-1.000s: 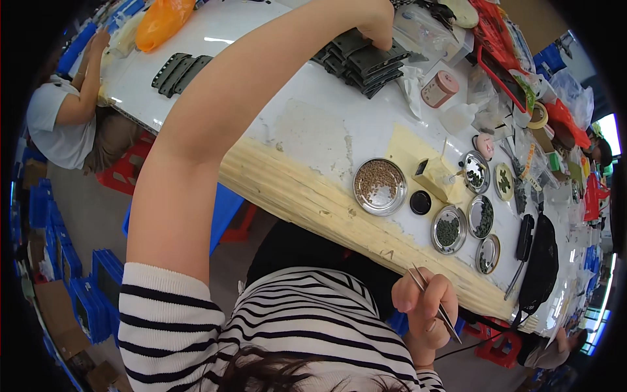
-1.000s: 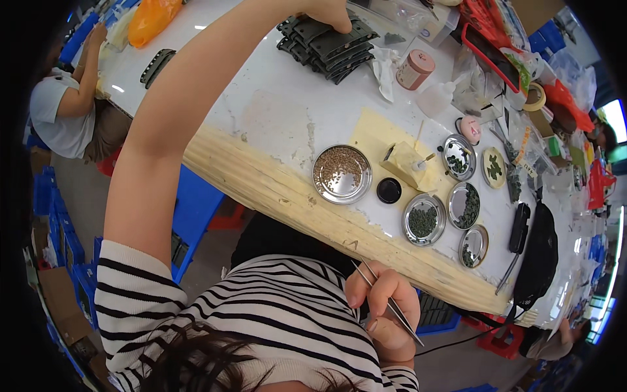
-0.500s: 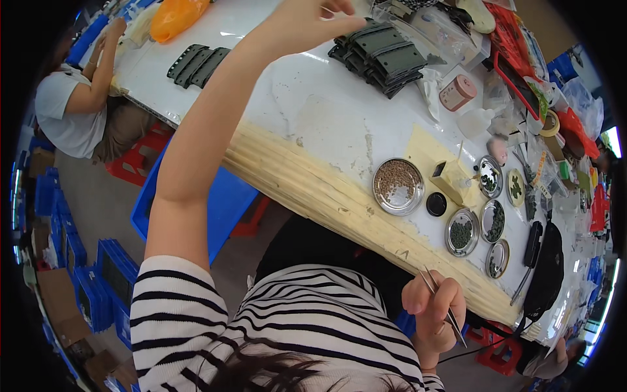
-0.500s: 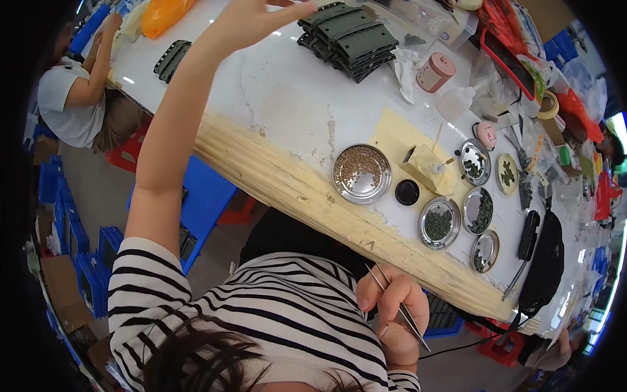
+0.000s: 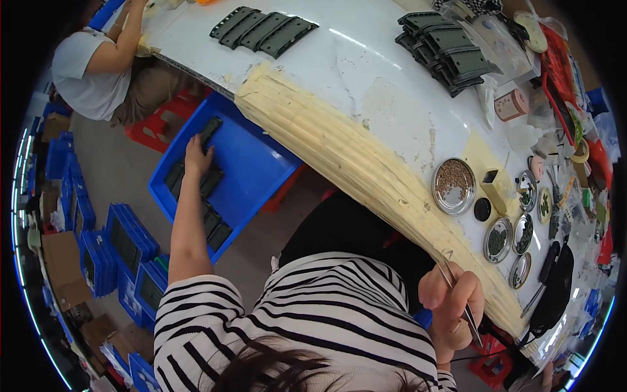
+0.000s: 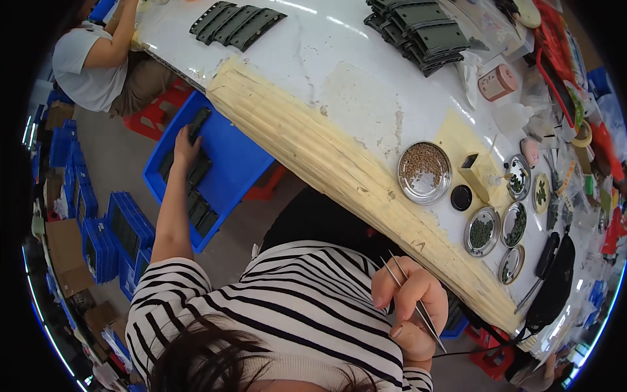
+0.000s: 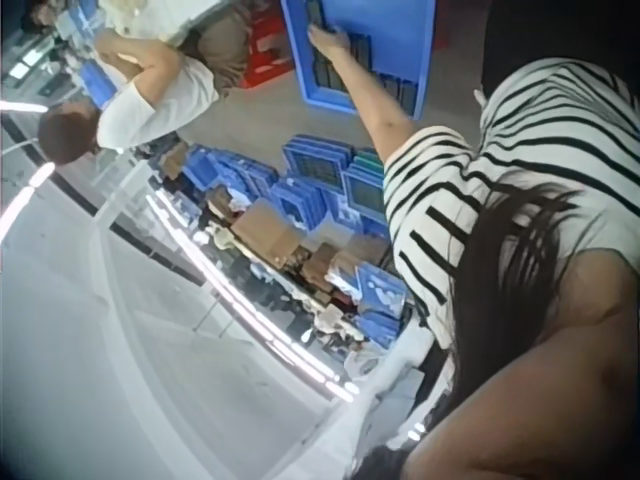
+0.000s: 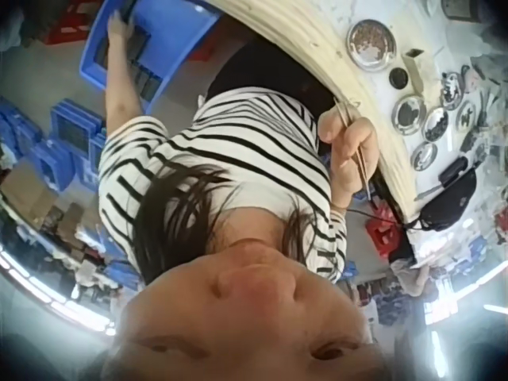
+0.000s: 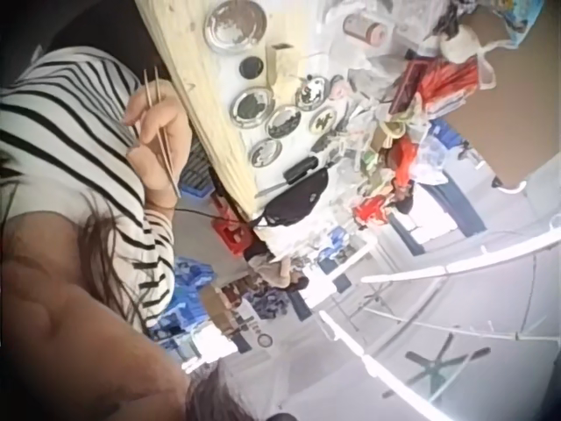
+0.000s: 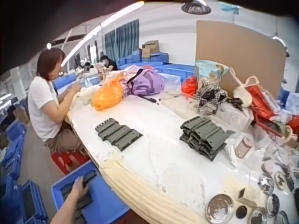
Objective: Applying paint to small green plastic model components using a brush and organizing them on a workbench.
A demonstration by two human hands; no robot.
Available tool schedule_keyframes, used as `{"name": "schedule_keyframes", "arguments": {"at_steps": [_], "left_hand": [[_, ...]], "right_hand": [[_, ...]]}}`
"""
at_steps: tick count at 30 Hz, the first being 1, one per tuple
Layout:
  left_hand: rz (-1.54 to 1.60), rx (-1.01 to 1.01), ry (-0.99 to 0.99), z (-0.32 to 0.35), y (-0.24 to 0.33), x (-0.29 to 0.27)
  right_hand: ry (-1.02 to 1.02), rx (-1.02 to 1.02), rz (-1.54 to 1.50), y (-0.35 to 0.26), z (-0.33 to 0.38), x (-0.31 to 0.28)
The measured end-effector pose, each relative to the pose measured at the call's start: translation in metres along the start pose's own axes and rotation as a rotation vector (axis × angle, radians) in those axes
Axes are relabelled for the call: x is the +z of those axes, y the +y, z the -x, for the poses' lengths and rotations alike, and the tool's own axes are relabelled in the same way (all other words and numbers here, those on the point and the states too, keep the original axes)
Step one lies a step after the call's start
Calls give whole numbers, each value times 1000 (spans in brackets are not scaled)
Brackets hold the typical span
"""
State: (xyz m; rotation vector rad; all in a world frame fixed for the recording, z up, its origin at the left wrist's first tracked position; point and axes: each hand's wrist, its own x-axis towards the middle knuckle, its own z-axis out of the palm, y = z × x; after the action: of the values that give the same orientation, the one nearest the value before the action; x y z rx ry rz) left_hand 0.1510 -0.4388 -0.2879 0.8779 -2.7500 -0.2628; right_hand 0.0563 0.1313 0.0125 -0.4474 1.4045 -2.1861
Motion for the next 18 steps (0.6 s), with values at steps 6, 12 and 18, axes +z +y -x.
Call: {"name": "schedule_keyframes", "arguments": {"at_steps": [6, 12, 18], "left_hand": [[-150, -223, -225, -57, 3, 40], [-176, -154, -391, -61, 64, 8], [109, -114, -375, 29, 128, -44]], "right_hand": [[87, 33, -46, 1, 8, 3], [113, -3, 16, 3, 3, 3], [83, 13, 5, 2, 1, -5]]}}
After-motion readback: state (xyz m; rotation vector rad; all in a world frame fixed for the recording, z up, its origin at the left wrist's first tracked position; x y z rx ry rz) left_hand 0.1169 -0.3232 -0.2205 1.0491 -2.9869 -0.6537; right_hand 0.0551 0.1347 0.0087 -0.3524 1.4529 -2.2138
